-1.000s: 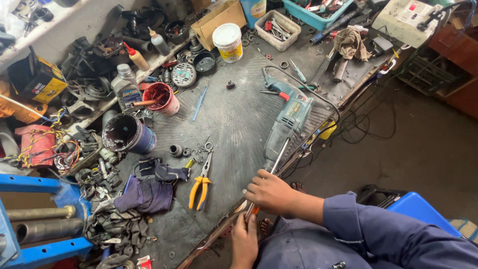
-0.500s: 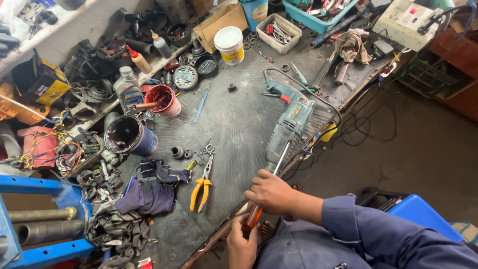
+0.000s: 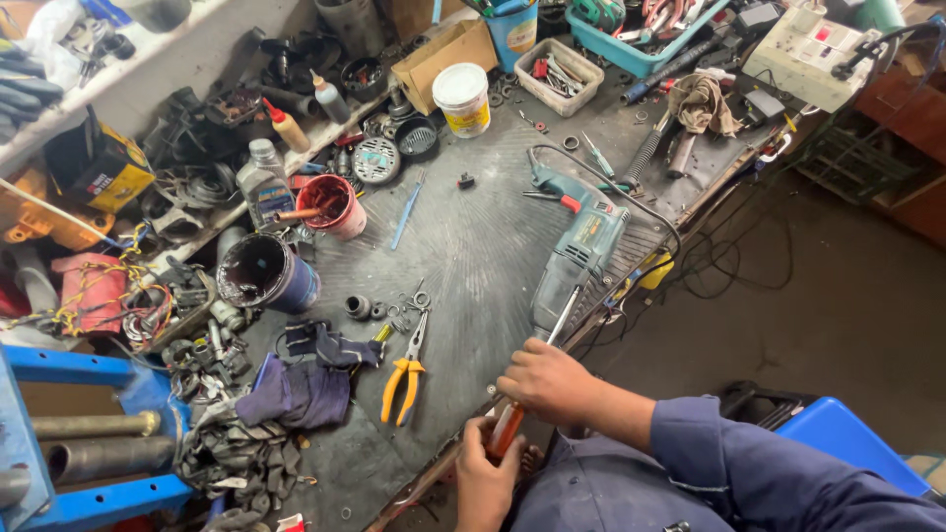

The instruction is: The person uses a screwdriver to remove screws from a power drill, then separates the housing to remove the internal motor and rotor. The person wipes the rotor with a cloth and places the disassembled parts on the workbench.

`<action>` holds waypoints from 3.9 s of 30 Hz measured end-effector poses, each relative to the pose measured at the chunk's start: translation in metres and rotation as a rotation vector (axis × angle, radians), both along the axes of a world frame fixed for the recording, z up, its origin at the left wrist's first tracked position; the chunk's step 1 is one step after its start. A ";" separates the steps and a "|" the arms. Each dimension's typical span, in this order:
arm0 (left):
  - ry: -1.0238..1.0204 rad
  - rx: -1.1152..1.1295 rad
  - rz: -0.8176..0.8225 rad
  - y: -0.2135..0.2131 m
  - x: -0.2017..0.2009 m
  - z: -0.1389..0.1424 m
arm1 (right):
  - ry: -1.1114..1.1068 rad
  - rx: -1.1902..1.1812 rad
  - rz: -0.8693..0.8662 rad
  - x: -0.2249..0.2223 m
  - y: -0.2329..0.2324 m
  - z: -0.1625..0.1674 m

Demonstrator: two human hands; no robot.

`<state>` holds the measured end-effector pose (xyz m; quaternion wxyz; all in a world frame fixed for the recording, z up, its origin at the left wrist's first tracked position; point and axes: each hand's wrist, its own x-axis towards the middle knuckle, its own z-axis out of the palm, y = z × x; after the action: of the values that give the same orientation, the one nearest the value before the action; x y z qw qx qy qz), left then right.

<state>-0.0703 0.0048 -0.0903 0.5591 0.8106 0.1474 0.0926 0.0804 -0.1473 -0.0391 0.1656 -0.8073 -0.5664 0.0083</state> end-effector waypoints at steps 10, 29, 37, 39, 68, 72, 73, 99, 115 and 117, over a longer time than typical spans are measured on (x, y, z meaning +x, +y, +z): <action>0.440 -0.181 -0.260 0.016 0.036 0.007 | -0.123 0.235 0.119 0.036 -0.044 0.005; 0.404 0.392 -0.108 -0.039 0.085 0.072 | -0.033 0.254 0.451 0.102 -0.060 0.018; 0.521 0.421 0.011 -0.061 0.089 0.087 | 0.035 0.179 0.567 0.120 -0.055 0.023; 0.471 0.517 0.031 -0.065 0.089 0.090 | 0.129 0.301 0.545 0.134 -0.060 0.030; -0.194 0.644 0.034 -0.069 0.111 0.036 | 0.160 -0.272 0.199 0.220 -0.079 0.066; -0.280 0.572 -0.019 -0.058 0.114 0.019 | 0.126 -0.166 0.271 0.216 -0.076 0.073; -0.323 0.401 0.085 -0.063 0.114 0.015 | 0.116 -0.087 0.314 0.211 -0.074 0.074; -0.581 -0.696 0.355 -0.065 0.152 0.003 | 0.080 -0.256 0.410 0.167 -0.036 0.049; 0.027 0.723 -0.094 -0.081 0.163 0.061 | 0.142 -0.006 0.218 0.228 -0.107 0.056; 0.094 0.737 -0.136 -0.080 0.174 0.062 | 0.093 -0.041 0.240 0.225 -0.104 0.056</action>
<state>0.1032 -0.0752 -0.0281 0.2273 0.9687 0.0755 0.0649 0.3056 -0.2510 0.0167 0.1729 -0.7356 -0.6504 0.0773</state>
